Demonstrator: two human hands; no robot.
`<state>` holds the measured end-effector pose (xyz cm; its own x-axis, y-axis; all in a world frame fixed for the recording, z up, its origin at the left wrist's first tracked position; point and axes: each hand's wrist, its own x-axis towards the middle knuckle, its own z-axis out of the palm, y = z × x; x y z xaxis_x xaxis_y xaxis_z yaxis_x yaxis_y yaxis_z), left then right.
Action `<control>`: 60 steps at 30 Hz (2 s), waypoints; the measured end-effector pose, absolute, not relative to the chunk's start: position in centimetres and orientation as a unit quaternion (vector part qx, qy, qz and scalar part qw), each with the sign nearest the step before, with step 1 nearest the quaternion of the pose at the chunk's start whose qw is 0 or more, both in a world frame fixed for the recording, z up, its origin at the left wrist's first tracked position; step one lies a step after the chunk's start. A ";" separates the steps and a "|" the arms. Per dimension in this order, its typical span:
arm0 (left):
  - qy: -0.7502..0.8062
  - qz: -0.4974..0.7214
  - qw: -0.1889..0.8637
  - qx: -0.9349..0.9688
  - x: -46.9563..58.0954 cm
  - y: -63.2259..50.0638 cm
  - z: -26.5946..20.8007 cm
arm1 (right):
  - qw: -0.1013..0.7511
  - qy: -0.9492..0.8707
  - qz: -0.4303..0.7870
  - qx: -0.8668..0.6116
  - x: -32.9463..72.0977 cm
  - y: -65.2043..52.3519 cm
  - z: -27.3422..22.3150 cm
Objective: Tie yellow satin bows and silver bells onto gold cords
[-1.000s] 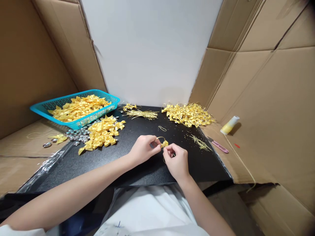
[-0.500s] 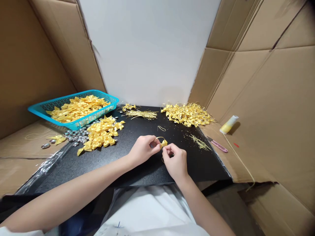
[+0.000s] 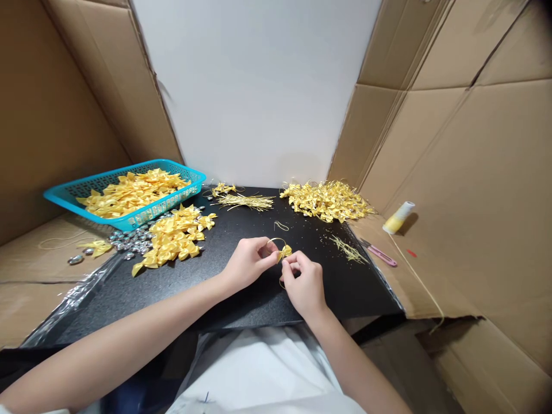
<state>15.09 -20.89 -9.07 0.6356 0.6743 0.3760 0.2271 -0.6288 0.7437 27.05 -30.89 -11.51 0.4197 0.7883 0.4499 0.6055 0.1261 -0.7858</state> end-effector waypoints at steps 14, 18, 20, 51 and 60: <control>0.245 0.348 0.338 0.839 15.2 -21.3 -9.2 | 0.532 -0.537 0.106 -0.646 26.9 -30.8 -11.4; 0.231 0.368 0.362 0.825 15.0 -21.3 -8.7 | 0.546 -0.539 0.113 -0.632 26.9 -30.9 -11.3; 0.215 0.370 0.348 0.834 14.8 -21.2 -8.6 | 0.552 -0.541 0.116 -0.624 27.0 -31.0 -11.3; 0.161 0.367 0.412 0.818 14.4 -20.3 -8.8 | 0.576 -0.547 0.134 -0.592 27.2 -31.1 -11.8; 0.186 0.386 0.447 0.785 15.0 -20.8 -9.1 | 0.572 -0.555 0.132 -0.589 27.2 -31.2 -11.7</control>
